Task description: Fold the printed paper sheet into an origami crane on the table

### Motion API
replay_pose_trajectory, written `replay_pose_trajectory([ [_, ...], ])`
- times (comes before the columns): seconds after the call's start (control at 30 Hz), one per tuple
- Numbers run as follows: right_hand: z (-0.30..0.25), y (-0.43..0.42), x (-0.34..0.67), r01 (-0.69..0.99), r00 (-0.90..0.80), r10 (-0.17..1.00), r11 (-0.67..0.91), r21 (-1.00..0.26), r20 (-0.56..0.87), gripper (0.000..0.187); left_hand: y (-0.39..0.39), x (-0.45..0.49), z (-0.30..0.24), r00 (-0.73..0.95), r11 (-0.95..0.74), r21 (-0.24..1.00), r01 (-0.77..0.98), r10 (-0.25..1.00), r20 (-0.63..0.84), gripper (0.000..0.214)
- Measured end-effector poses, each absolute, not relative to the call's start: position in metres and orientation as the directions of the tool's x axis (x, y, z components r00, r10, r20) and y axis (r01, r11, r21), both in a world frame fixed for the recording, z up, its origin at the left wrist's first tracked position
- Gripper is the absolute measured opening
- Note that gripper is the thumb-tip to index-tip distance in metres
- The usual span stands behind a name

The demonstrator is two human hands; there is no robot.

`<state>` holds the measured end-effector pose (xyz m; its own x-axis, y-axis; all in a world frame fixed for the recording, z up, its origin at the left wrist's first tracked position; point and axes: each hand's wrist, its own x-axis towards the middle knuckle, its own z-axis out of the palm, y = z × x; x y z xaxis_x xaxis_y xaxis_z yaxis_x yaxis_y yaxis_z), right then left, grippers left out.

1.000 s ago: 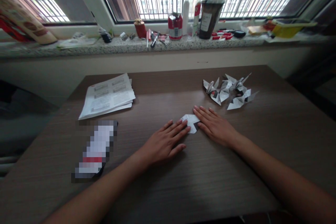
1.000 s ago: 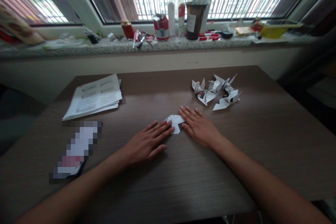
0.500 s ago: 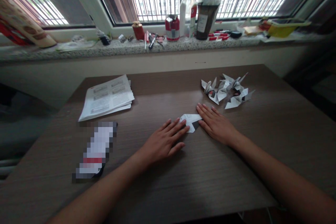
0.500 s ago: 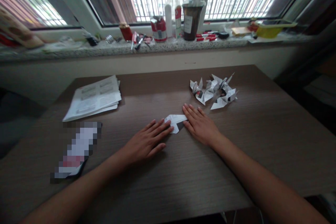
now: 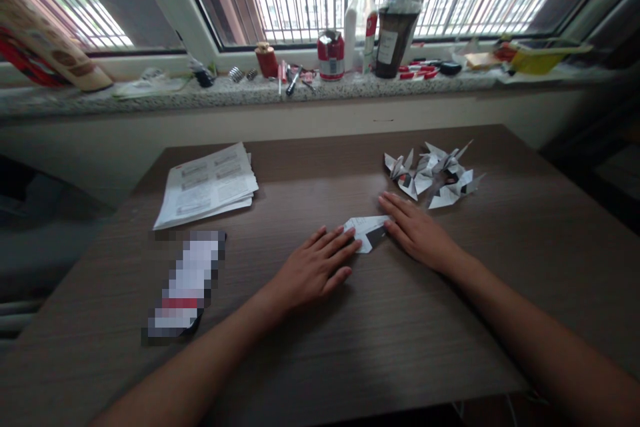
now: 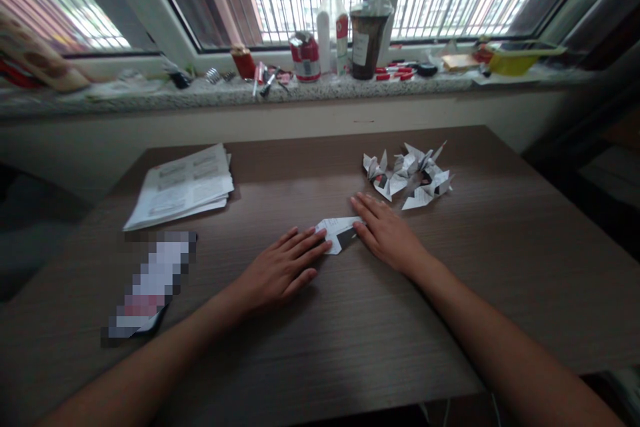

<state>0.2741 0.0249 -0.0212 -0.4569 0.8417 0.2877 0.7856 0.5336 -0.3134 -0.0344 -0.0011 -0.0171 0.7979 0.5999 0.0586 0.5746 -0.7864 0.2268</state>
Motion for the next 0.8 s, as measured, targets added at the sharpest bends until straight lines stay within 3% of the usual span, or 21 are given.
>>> replay_pose_trajectory([
  [0.4, -0.012, 0.014, 0.258, 0.501, -0.742, 0.600, 0.793, -0.346, 0.299, 0.034, 0.006, -0.039, -0.013, 0.800, -0.799, 0.213, 0.562, 0.591, 0.103, 0.053],
  [0.8, -0.015, 0.016, 0.242, 0.565, -0.685, 0.645, 0.764, -0.313, 0.338, 0.021, 0.007, -0.035, -0.013, 0.771, -0.776, 0.306, 0.552, 0.615, 0.168, 0.045],
])
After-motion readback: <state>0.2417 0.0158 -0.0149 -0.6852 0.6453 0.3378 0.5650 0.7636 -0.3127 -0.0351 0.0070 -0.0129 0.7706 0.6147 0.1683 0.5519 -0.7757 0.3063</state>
